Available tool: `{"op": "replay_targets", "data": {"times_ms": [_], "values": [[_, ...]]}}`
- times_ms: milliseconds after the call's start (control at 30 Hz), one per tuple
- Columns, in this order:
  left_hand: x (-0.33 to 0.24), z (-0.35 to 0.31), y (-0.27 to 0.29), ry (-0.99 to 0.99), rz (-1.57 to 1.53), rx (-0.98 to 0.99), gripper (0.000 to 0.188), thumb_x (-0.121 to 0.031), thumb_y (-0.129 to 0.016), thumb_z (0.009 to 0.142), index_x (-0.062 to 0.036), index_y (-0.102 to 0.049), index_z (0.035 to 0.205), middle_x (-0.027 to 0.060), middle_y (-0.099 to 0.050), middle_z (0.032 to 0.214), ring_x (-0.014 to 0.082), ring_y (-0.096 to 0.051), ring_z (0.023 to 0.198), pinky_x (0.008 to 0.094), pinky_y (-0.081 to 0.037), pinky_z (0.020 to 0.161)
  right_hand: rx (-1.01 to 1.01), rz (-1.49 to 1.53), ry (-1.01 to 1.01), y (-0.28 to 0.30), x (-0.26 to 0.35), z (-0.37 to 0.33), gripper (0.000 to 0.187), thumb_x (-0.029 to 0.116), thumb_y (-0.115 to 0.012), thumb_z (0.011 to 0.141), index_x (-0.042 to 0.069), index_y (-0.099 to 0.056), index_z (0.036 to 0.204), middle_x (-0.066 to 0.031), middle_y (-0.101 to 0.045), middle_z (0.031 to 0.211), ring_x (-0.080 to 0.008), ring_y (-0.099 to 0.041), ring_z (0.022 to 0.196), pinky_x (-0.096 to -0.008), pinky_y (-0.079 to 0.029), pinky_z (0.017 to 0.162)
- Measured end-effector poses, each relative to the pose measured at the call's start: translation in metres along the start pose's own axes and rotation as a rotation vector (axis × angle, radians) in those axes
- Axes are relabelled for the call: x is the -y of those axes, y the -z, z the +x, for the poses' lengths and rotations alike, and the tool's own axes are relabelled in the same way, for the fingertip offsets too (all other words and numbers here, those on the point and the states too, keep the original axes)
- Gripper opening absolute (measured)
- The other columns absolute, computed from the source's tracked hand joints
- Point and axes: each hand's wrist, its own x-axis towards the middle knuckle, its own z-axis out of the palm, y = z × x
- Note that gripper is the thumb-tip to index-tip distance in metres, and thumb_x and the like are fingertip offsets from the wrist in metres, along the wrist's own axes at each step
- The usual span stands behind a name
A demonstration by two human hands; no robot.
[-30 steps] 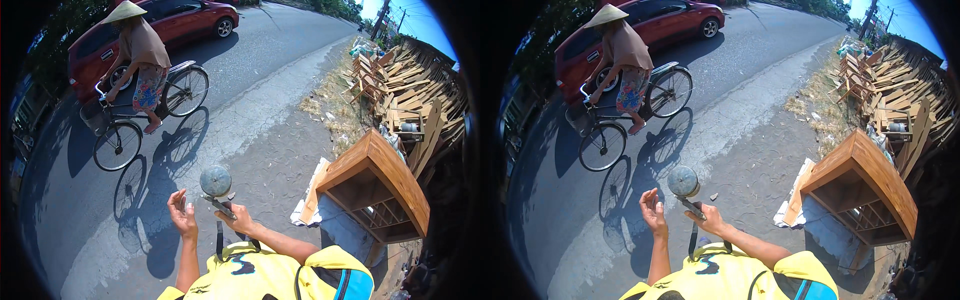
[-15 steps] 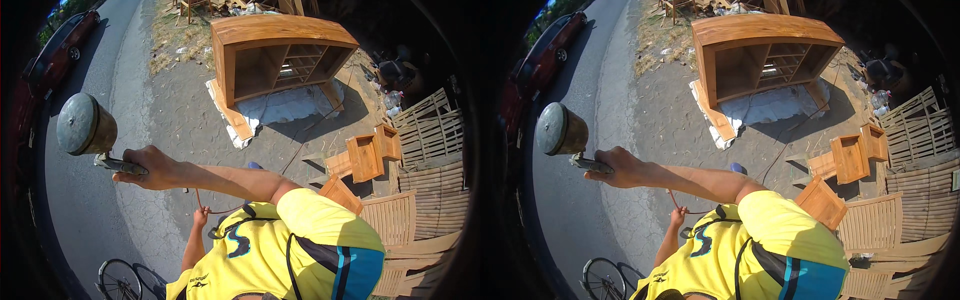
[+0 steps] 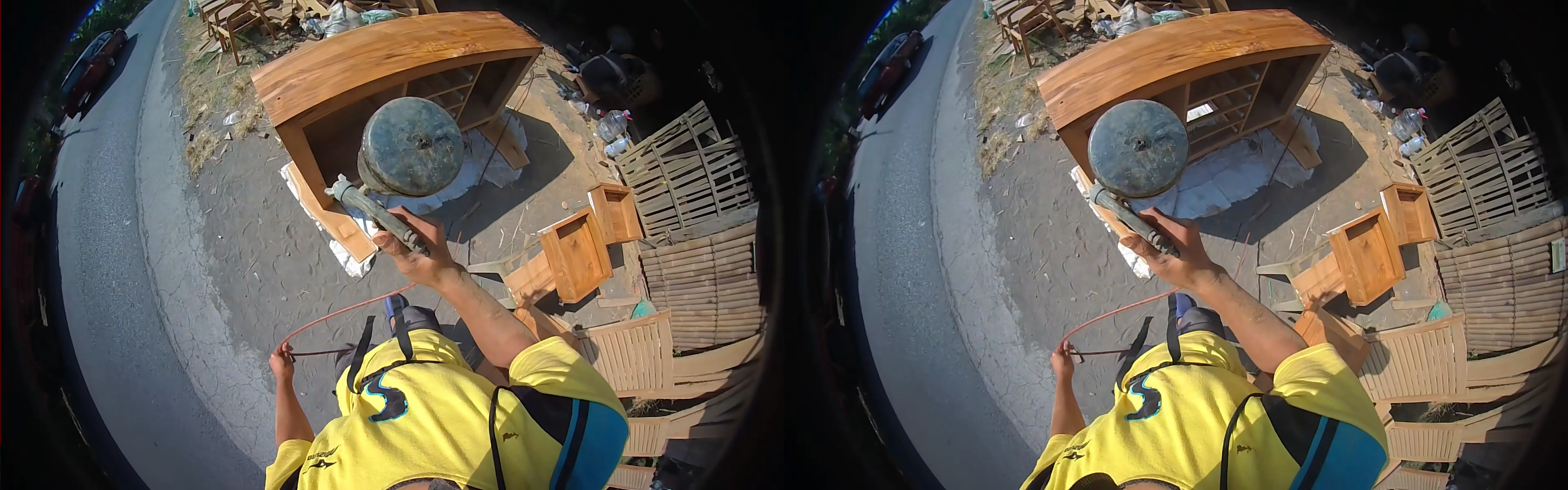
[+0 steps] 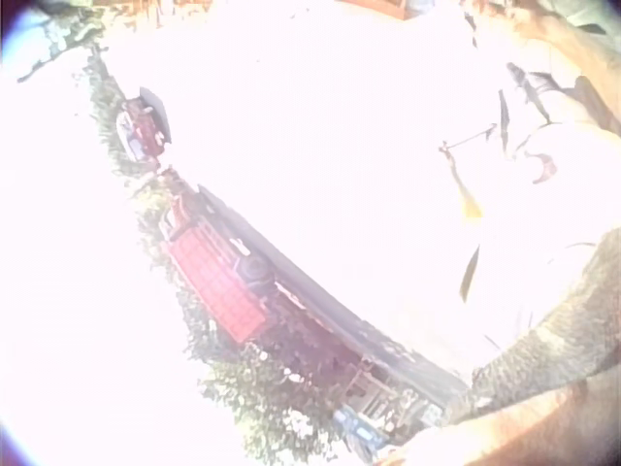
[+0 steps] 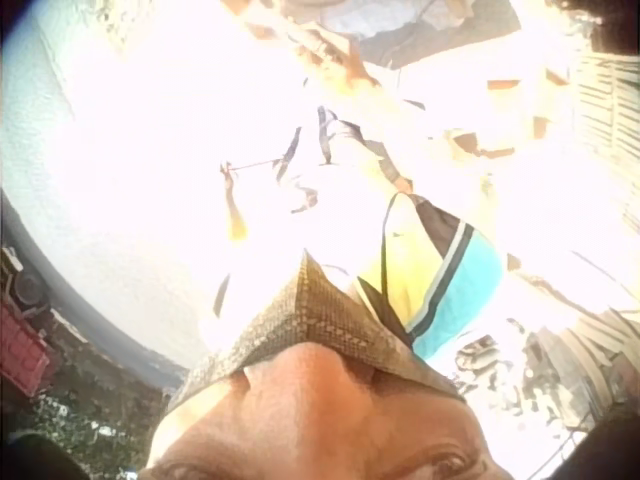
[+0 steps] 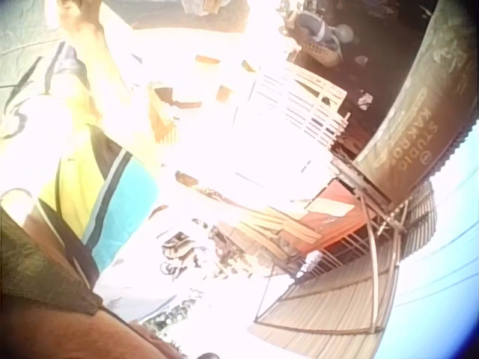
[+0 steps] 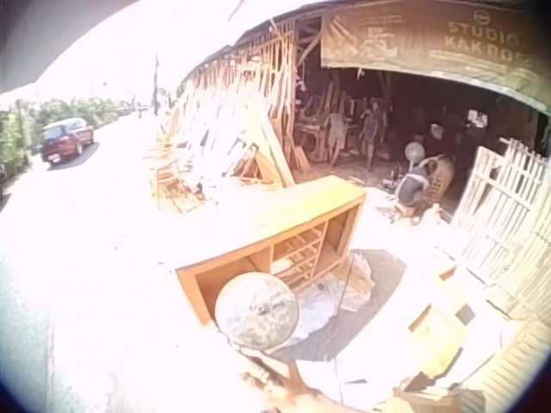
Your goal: The person sprays a wooden cabinet with a spray gun, then refills the spray gun canister by pouring liquids into it and stirring with a wooden stick. Afterwards, the person sprays the cabinet again and flips a wooden board by hand.
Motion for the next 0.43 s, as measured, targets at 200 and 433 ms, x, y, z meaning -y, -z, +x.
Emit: {"op": "replay_targets", "data": {"times_ms": [200,433], "values": [[-0.097,0.078,-0.051,-0.301,0.11,0.169,0.018,-0.016,-0.059,0.104,-0.0062,-0.074,0.105,0.0158,-0.076,0.091,0.0341,-0.075,0.083,0.0414,-0.054,0.07,-0.121,-0.249,-0.226,0.062,-0.094,-0.034,0.039,0.042,-0.071,0.102,0.003,-0.073,0.104,-0.0054,-0.073,0.083,-0.0165,-0.073,0.076,-0.0324,-0.056,0.07],[-0.144,0.154,-0.074,-0.492,0.181,0.384,0.053,-0.05,-0.04,0.111,-0.0062,-0.069,0.12,0.0174,-0.078,0.097,0.0302,-0.077,0.093,0.0443,-0.056,0.078,-0.498,-0.253,-0.433,0.088,-0.156,-0.039,0.046,0.048,-0.073,0.099,0.002,-0.073,0.103,-0.0074,-0.07,0.072,-0.0157,-0.067,0.068,-0.0355,-0.052,0.062]]}}
